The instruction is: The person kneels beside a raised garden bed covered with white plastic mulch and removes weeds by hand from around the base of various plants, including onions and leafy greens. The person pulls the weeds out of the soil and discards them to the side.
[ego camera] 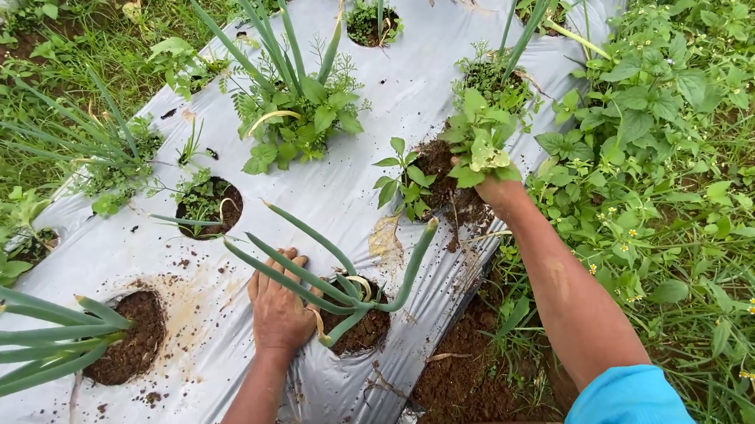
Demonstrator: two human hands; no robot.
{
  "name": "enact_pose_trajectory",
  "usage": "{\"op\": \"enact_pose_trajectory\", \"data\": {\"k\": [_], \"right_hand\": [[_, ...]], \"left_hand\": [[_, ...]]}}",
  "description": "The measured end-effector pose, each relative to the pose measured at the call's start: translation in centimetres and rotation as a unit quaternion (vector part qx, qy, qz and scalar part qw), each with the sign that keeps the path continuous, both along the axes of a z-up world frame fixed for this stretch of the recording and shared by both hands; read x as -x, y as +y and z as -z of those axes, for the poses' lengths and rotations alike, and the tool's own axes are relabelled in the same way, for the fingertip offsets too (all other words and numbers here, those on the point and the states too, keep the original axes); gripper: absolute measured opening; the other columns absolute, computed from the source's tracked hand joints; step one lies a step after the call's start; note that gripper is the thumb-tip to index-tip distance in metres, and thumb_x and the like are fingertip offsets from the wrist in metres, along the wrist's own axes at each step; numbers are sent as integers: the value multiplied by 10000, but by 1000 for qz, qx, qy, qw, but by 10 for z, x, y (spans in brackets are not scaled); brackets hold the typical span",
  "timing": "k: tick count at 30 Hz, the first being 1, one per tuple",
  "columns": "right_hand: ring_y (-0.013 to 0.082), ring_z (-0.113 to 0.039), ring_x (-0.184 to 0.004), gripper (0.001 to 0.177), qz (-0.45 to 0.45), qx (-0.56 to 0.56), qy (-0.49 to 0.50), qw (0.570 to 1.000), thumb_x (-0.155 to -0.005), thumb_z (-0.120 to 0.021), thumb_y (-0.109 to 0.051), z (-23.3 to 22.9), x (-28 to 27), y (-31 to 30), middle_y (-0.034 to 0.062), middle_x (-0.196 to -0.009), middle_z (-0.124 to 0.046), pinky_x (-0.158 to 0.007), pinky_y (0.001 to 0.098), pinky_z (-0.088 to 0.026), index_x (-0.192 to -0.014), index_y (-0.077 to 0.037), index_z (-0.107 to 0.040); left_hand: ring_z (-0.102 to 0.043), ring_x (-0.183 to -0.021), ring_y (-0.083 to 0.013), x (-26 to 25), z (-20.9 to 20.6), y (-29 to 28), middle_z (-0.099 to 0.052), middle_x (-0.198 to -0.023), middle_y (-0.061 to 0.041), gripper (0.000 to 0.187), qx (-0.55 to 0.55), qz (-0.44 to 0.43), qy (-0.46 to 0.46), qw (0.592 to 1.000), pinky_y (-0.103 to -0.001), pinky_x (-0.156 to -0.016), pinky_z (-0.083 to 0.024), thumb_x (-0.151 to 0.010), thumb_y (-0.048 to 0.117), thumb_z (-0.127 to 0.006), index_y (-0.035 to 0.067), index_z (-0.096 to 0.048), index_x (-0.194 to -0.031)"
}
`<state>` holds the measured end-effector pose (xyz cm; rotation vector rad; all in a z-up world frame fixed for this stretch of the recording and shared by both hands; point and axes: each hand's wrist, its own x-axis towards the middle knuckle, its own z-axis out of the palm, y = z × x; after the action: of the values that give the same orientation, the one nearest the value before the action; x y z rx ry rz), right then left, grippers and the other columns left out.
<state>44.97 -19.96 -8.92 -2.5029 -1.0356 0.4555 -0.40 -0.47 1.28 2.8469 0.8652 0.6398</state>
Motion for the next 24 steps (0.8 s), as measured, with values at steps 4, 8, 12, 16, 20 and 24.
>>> {"op": "enact_pose_trajectory", "data": {"k": [4,8,12,16,20,24], "right_hand": [[269,-714,-691,283,-74,30,-73,994,-903,-670,-367,-2,-4,-10,44,-684,-635,-703,407,-577,-757,-125,-664],[530,-279,-1482,580,215,-236,383,867,-1026,-572,-497,-180,96,-19,307,-1533,-431,-1170,676,-301,-1374,-36,-623],[366,-656,-1201,620,240,-89,302,918,-870,-686,-684,-56,43,-23,188,-1343,-650,-982,578,-530,-1227,-182,-757],[440,-505,-1008,313,122,-162,240,949,-983,-498,-271,-110,81,-37,241,-1111,-611,-860,567,-427,-1158,-75,-668],[377,-539,-1358,567,-125,143,76,979,-1061,-200,-292,-108,73,-57,67,-1596,-473,-1138,576,-409,-1609,-284,-344],[284,-574,-662,522,67,-57,283,955,-1039,-480,-262,-48,87,-106,150,-1152,-734,-707,478,-501,-1543,-133,-446]], "left_hand": [[-455,-1423,-217,-1,-2,-2,-557,-1424,23,461,-14,-5,4,1000,-462,-1208,-294,-884,464,-603,280,-579,-1306],[-468,-1411,-215,-1,1,-1,-559,-1414,27,467,-32,-11,13,999,-460,-1198,-315,-872,476,-596,289,-571,-1299],[-484,-1401,-211,-2,7,3,-569,-1401,19,479,-55,-9,-3,998,-455,-1195,-332,-870,481,-596,273,-576,-1301],[-502,-1386,-230,1,19,8,-580,-1390,-3,517,-49,-9,8,999,-466,-1197,-337,-852,492,-589,255,-591,-1312],[-509,-1386,-235,1,25,10,-579,-1374,-3,524,-44,-7,-2,999,-472,-1202,-350,-846,534,-582,259,-581,-1292],[-489,-1415,-265,-1,-5,3,-591,-1392,-36,458,21,-7,26,999,-495,-1226,-312,-907,476,-571,236,-632,-1293]]}}
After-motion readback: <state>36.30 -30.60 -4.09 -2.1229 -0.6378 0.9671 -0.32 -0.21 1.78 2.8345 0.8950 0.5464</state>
